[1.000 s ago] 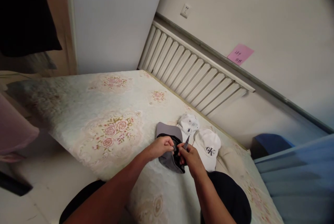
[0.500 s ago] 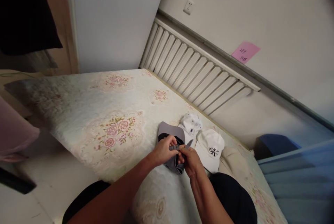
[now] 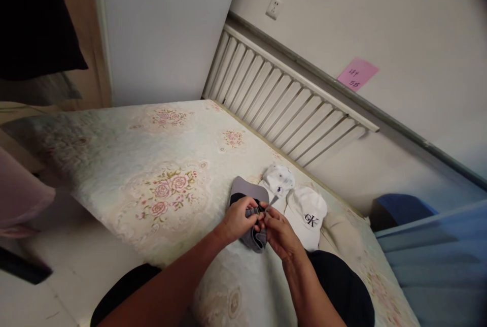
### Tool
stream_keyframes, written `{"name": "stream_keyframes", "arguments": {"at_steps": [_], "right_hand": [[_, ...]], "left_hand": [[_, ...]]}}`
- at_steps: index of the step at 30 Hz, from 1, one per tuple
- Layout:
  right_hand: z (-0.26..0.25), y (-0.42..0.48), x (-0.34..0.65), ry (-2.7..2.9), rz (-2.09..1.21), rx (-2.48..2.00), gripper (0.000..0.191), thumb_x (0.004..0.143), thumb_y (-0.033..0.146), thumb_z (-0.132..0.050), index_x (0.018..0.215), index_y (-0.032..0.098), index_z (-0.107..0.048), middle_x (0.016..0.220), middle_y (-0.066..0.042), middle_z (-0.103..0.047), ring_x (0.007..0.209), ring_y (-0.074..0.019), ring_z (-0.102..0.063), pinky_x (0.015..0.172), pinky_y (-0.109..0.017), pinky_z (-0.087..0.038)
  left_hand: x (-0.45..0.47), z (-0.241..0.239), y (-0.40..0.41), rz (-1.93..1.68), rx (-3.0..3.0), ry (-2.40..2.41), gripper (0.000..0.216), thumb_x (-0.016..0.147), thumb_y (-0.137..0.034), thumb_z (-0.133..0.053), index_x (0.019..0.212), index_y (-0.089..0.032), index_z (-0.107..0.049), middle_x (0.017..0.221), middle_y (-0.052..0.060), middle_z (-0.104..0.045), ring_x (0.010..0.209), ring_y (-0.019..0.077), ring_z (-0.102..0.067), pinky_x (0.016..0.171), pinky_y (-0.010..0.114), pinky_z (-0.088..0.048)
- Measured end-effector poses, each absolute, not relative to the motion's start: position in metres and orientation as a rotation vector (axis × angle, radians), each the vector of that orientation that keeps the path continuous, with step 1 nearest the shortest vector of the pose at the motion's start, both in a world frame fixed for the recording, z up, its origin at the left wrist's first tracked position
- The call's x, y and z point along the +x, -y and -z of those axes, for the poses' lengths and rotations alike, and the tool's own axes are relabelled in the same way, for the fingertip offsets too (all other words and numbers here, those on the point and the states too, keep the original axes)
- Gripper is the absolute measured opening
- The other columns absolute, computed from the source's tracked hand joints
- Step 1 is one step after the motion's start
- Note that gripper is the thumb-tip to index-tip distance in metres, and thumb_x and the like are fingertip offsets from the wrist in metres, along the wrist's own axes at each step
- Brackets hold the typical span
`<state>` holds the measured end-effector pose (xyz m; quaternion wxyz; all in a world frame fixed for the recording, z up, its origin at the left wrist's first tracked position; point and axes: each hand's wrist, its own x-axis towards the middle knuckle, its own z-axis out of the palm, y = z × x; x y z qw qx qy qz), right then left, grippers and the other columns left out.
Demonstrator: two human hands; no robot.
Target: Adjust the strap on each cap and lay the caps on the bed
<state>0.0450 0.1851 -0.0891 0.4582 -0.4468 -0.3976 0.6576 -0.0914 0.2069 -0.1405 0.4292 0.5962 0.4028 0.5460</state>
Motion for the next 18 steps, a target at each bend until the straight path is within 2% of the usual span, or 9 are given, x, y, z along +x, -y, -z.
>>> {"name": "stream_keyframes", "arguments": {"at_steps": [3,9,13,16,18], "right_hand": [[0.086,-0.187,0.053,0.971,-1.666,-1.057,0.043,0.058,0.013,-0.074,0.099,0.018,-0.063,0.075,0.0,-0.065,0.058,-0.0091,-0.055,0.067,-0.027,-0.052],[0.078,-0.19,0.061,1.006,-1.53,-1.149,0.019,0.068,0.027,-0.073,0.081,0.015,-0.065,0.054,0.003,-0.058,0.043,-0.0071,-0.048,0.052,-0.024,-0.049],[0.063,-0.19,0.063,1.061,-1.48,-1.17,0.02,0.07,0.032,-0.073,0.073,0.016,-0.063,0.057,0.001,-0.062,0.046,-0.0093,-0.055,0.054,-0.025,-0.049],[0.052,-0.191,0.063,1.083,-1.42,-1.187,0.022,0.065,0.028,-0.077,0.078,0.016,-0.063,0.067,-0.001,-0.067,0.053,-0.0107,-0.06,0.055,-0.024,-0.049],[0.05,-0.191,0.062,1.114,-1.376,-1.177,0.025,0.064,0.026,-0.077,0.082,0.016,-0.063,0.067,0.0,-0.066,0.051,-0.0091,-0.057,0.05,-0.02,-0.045]], "left_hand": [[-0.093,0.14,-0.212,-1.358,1.32,-0.927,0.02,0.064,-0.009,-0.056,0.082,-0.018,-0.054,0.081,0.001,-0.06,0.08,0.0151,-0.056,0.078,0.027,-0.042],[-0.099,0.138,-0.214,-1.223,1.149,-0.665,0.02,0.064,-0.01,-0.059,0.084,-0.015,-0.056,0.083,0.002,-0.061,0.082,0.0137,-0.057,0.079,0.027,-0.041],[-0.102,0.138,-0.212,-1.148,1.11,-0.565,0.022,0.066,-0.013,-0.061,0.087,-0.014,-0.058,0.083,0.001,-0.06,0.079,0.0126,-0.055,0.075,0.026,-0.04],[-0.102,0.137,-0.212,-1.117,1.094,-0.53,0.023,0.065,-0.013,-0.061,0.088,-0.014,-0.059,0.082,0.001,-0.059,0.076,0.0116,-0.053,0.071,0.024,-0.039],[-0.103,0.137,-0.212,-1.109,1.081,-0.517,0.023,0.064,-0.013,-0.061,0.088,-0.014,-0.059,0.081,0.001,-0.059,0.075,0.0112,-0.053,0.069,0.024,-0.038]]}}
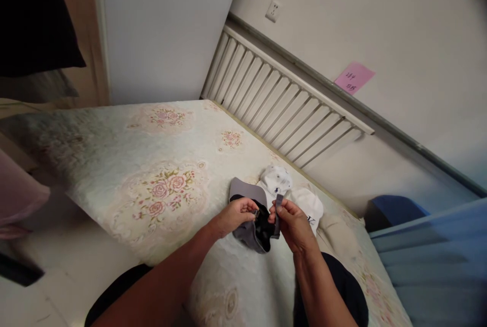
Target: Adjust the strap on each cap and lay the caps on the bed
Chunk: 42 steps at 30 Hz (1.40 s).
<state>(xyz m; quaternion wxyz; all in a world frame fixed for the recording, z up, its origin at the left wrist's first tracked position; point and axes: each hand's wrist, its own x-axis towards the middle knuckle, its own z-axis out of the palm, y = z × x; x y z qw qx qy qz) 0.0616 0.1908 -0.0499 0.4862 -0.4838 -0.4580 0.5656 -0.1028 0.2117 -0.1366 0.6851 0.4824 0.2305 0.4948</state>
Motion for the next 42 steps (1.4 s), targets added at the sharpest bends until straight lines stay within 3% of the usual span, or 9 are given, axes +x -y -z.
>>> {"name": "stream_keyframes", "arguments": {"at_steps": [4,10,42], "right_hand": [[0.06,-0.189,0.061,1.181,-1.414,-1.196,0.02,0.07,0.031,-0.071,0.075,0.015,-0.061,0.054,0.003,-0.059,0.035,-0.0035,-0.04,0.035,-0.017,-0.027],[0.084,-0.183,0.065,1.134,-1.626,-1.243,0.023,0.072,0.036,-0.068,0.073,0.016,-0.057,0.041,0.007,-0.046,0.032,-0.0025,-0.026,0.033,-0.017,-0.016],[0.095,-0.18,0.053,1.185,-1.662,-1.224,0.026,0.071,0.038,-0.069,0.075,0.018,-0.054,0.041,0.01,-0.044,0.032,-0.0024,-0.023,0.033,-0.017,-0.015]], "left_hand": [[-0.104,0.136,-0.211,-1.112,1.056,-0.468,0.023,0.066,-0.014,-0.062,0.088,-0.014,-0.059,0.083,0.002,-0.06,0.077,0.0116,-0.053,0.072,0.024,-0.038],[-0.105,0.138,-0.212,-1.123,1.021,-0.443,0.023,0.066,-0.015,-0.062,0.089,-0.015,-0.06,0.084,0.002,-0.061,0.077,0.0115,-0.054,0.073,0.024,-0.038],[-0.103,0.145,-0.213,-1.059,0.999,-0.394,0.024,0.067,-0.015,-0.062,0.091,-0.013,-0.062,0.083,0.002,-0.061,0.074,0.0106,-0.052,0.071,0.023,-0.035]]}}
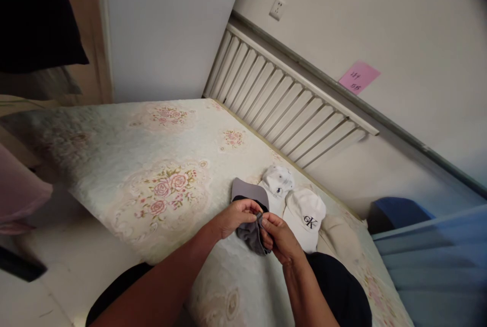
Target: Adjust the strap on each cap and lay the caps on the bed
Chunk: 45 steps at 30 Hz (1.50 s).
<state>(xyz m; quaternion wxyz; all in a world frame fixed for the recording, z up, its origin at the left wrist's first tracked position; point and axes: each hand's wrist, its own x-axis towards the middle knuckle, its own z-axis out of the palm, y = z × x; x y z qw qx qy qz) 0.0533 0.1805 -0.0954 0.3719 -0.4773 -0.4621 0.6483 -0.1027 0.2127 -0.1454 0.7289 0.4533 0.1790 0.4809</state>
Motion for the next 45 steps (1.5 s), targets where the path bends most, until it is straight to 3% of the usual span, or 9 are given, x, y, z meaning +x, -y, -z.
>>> {"name": "stream_keyframes", "arguments": {"at_steps": [18,27,34,41,45], "right_hand": [[0.095,-0.177,0.04,1.102,-1.555,-1.242,0.026,0.069,0.037,-0.069,0.066,0.018,-0.052,0.04,0.009,-0.045,0.031,-0.003,-0.025,0.032,-0.018,-0.017],[0.084,-0.172,0.046,1.127,-1.46,-1.355,0.027,0.063,0.035,-0.076,0.077,0.016,-0.064,0.06,0.0,-0.063,0.051,-0.0087,-0.053,0.051,-0.02,-0.04],[0.088,-0.17,0.051,1.201,-1.416,-1.451,0.026,0.065,0.037,-0.073,0.063,0.015,-0.059,0.049,0.001,-0.058,0.041,-0.0069,-0.042,0.041,-0.019,-0.026],[0.088,-0.175,0.044,1.149,-1.429,-1.389,0.025,0.064,0.037,-0.073,0.062,0.016,-0.059,0.05,0.002,-0.057,0.045,-0.0077,-0.046,0.046,-0.02,-0.033],[0.089,-0.174,0.05,1.172,-1.42,-1.39,0.025,0.065,0.038,-0.073,0.071,0.016,-0.063,0.055,0.0,-0.061,0.048,-0.0088,-0.049,0.049,-0.02,-0.034]], "left_hand": [[-0.102,0.145,-0.213,-1.036,1.001,-0.384,0.024,0.065,-0.016,-0.064,0.089,-0.013,-0.063,0.082,0.002,-0.061,0.074,0.0114,-0.053,0.072,0.024,-0.035],[-0.105,0.143,-0.213,-1.034,0.972,-0.367,0.024,0.065,-0.016,-0.064,0.088,-0.013,-0.062,0.081,0.002,-0.062,0.073,0.0117,-0.055,0.073,0.024,-0.038],[-0.105,0.139,-0.212,-1.009,0.993,-0.39,0.023,0.064,-0.016,-0.066,0.086,-0.013,-0.063,0.08,0.002,-0.063,0.073,0.0115,-0.055,0.072,0.024,-0.038],[-0.103,0.142,-0.213,-0.968,1.013,-0.35,0.023,0.065,-0.019,-0.066,0.087,-0.014,-0.06,0.076,0.002,-0.064,0.07,0.0135,-0.059,0.071,0.026,-0.041],[-0.104,0.143,-0.214,-0.977,1.009,-0.355,0.023,0.066,-0.021,-0.067,0.087,-0.014,-0.061,0.077,0.002,-0.063,0.07,0.013,-0.058,0.072,0.026,-0.041]]}}
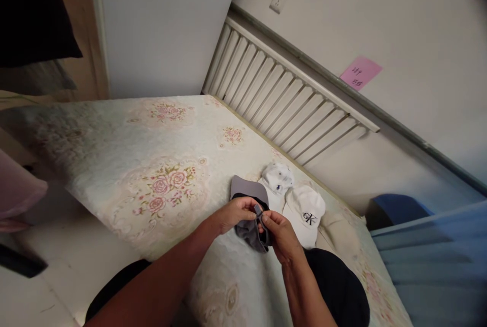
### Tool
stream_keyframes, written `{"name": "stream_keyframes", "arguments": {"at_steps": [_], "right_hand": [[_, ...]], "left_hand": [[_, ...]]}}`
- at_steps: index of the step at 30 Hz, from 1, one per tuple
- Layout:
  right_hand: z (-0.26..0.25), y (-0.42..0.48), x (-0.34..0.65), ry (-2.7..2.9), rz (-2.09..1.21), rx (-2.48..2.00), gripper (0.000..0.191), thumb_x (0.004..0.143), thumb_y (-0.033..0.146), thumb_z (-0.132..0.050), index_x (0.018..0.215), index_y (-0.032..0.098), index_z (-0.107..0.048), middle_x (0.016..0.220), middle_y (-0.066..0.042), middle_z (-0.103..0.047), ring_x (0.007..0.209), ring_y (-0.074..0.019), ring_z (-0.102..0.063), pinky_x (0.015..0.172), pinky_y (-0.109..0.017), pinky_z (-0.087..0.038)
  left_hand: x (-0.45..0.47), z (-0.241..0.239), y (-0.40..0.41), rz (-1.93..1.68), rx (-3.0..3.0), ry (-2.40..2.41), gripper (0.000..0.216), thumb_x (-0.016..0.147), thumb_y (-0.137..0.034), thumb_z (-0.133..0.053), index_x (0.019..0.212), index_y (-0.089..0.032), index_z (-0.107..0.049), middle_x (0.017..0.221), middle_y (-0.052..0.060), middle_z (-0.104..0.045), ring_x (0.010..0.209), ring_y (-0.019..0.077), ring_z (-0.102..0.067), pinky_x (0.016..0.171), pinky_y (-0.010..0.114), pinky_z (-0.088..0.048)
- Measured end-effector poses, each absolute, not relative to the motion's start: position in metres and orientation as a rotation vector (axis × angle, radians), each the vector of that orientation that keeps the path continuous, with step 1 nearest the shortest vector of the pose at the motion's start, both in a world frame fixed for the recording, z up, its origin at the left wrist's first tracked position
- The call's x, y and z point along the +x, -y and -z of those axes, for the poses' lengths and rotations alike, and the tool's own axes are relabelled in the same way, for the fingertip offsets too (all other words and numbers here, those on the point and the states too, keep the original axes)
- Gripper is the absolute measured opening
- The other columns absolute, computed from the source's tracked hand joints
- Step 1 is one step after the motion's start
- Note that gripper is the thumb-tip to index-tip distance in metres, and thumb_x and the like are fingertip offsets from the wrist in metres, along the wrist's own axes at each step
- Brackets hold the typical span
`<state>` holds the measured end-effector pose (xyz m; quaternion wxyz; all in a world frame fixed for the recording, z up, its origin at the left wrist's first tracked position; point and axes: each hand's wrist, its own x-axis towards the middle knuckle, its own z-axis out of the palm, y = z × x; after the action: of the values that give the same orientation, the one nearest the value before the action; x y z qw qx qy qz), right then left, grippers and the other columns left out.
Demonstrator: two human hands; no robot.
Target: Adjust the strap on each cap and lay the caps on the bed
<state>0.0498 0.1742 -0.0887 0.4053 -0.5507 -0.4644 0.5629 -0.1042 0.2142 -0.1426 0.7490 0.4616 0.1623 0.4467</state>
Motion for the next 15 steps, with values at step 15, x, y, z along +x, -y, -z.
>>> {"name": "stream_keyframes", "arguments": {"at_steps": [15], "right_hand": [[0.083,-0.1792,0.0527,1.283,-1.401,-1.47,0.025,0.068,0.037,-0.068,0.063,0.016,-0.058,0.044,0.004,-0.054,0.039,-0.0057,-0.039,0.043,-0.02,-0.025]], "left_hand": [[-0.1068,0.1437,-0.2164,-0.949,1.081,-0.419,0.023,0.066,-0.018,-0.067,0.089,-0.014,-0.061,0.076,0.0,-0.06,0.067,0.0097,-0.052,0.067,0.022,-0.037]]}}
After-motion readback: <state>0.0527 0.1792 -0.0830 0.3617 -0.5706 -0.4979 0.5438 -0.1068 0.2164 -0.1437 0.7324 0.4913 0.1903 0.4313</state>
